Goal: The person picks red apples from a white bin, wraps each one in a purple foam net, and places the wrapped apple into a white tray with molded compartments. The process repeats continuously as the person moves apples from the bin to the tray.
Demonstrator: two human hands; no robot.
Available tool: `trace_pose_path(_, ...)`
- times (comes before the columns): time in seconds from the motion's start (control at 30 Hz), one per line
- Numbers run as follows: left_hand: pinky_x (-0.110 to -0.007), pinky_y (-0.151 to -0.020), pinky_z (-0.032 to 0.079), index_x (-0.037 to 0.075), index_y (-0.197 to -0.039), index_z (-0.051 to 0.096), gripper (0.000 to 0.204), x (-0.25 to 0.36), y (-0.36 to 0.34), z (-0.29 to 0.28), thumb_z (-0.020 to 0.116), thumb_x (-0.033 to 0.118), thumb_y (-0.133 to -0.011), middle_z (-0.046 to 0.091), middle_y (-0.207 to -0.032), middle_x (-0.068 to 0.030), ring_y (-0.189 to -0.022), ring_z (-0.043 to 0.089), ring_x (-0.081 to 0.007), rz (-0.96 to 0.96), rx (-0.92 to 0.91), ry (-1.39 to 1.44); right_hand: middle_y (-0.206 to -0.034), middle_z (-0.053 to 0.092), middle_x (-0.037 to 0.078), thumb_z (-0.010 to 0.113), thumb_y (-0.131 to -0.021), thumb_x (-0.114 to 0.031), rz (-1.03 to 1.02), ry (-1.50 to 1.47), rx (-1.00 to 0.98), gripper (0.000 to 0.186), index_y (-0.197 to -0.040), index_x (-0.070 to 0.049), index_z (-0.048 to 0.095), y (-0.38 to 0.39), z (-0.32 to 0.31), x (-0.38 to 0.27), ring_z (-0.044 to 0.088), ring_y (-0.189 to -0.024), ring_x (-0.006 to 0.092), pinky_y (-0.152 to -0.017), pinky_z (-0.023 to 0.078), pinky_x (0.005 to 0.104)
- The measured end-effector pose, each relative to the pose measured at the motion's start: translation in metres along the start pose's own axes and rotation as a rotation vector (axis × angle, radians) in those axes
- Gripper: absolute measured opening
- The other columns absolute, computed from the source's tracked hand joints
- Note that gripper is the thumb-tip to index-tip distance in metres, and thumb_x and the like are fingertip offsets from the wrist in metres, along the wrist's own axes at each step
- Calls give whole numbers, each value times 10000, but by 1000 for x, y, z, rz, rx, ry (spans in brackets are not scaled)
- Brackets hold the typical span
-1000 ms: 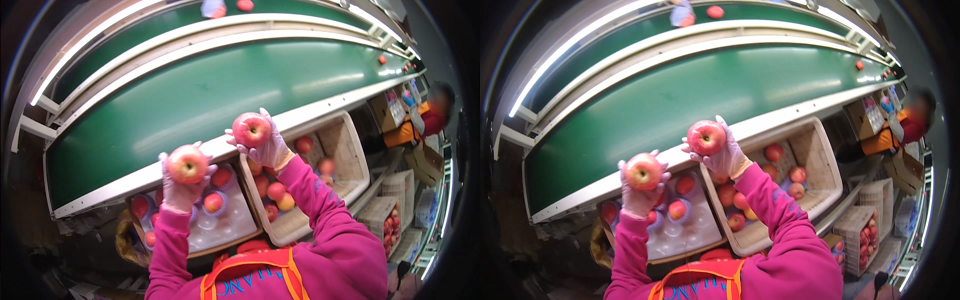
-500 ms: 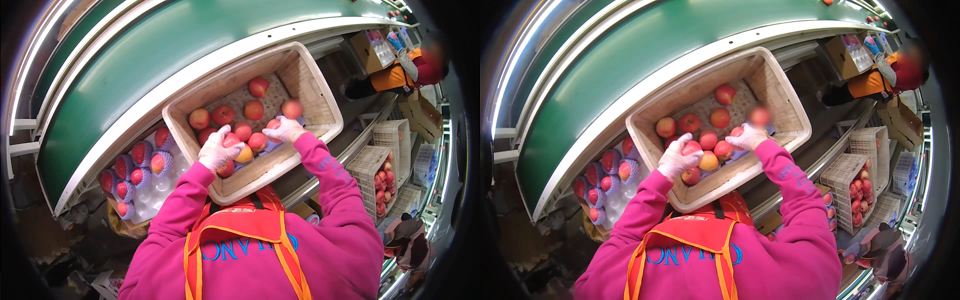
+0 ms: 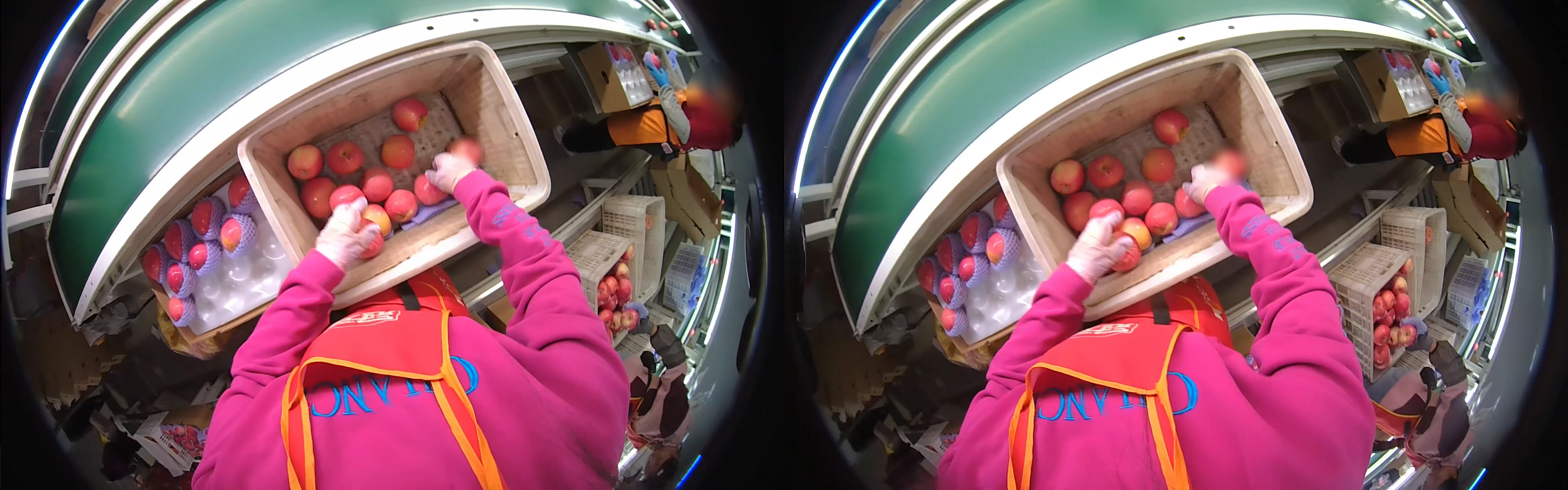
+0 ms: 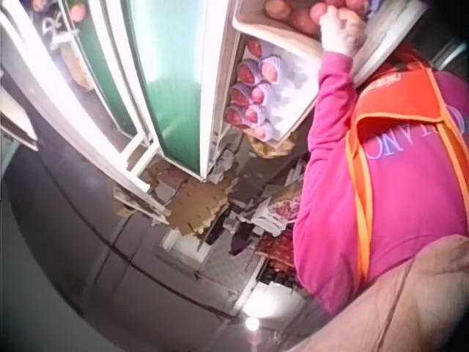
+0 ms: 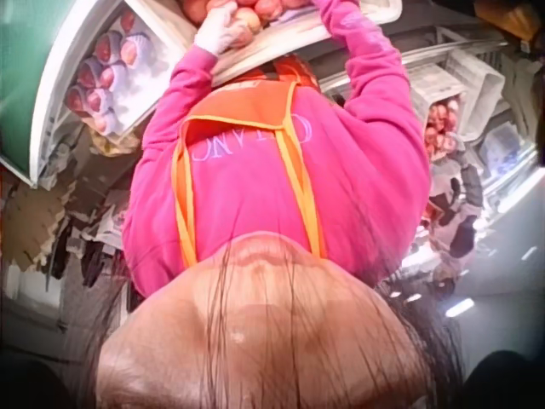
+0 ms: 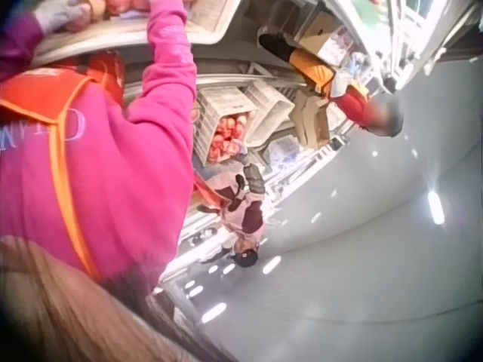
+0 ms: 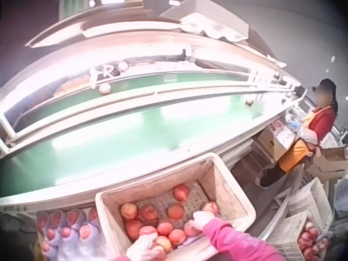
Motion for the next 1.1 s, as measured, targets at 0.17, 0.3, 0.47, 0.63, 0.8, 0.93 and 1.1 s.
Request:
trace_pose_path(0.17,-277,-965,419,-6,-1212,519,297,19,33,-77,554,30,-920,568,-1197,-95,-1094,541,-154,17,319,473,-893,671,150,584,-836,-385,-126,211,51,338,-919,-74,686,-18,-12,29,639,-823,306,-758,502,420)
trace_pose_path(0.3,-261,-879,465,-25,-1152,545,230,6,81,-104,526,34,-931,609,-1139,-99,-982,581,-139,-124,494,753,-915,683,134,599,-802,-285,-282,207,-380,262,-948,-92,700,-43,32,51,648,-906,275,-821,499,391)
trace_pose_path(0.47,-251,-829,477,-16,-1140,562,228,-8,141,-96,521,9,-917,619,-1084,-91,-926,589,-125,-311,519,749,-954,682,150,605,-783,-236,-459,467,-430,264,-981,-89,700,-15,90,5,637,-984,294,-860,495,384)
trace_pose_path(0.63,-272,-826,472,27,-1096,620,205,17,159,-92,594,50,-894,649,-986,-81,-923,607,-144,-218,480,356,-951,673,164,610,-795,-217,-443,475,-398,233,-933,-49,693,9,33,-37,645,-881,332,-774,513,434)
trace_pose_path(0.8,-281,-888,457,7,-1139,598,250,30,151,-104,563,8,-891,639,-1034,-93,-988,610,-181,-56,409,731,-896,680,125,596,-798,-122,-499,-186,-157,199,-968,-70,686,40,-45,-50,654,-847,234,-755,502,360)
trace_pose_path(0.93,-294,-953,411,29,-1332,456,477,62,135,-131,598,56,-877,543,-1234,-103,-1138,512,-191,170,555,309,-1079,628,46,527,-837,91,-535,-1189,-462,334,-1148,-17,584,124,-60,-136,590,-1011,162,-912,450,290)
trace_pose_path(1.1,-287,-917,441,6,-1191,482,312,29,129,-98,571,-11,-893,569,-1144,-61,-1039,541,-131,183,355,1069,-1150,562,11,607,-795,95,-591,-1407,-355,697,-1421,-57,342,190,-28,-249,534,-1019,105,-921,413,238)
Point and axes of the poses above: each hand's wrist, its own y-axis away from the middle knuckle, its own z-axis out of the palm, x = y × z, the point moved 2 cm from there along -y, towards the middle knuckle
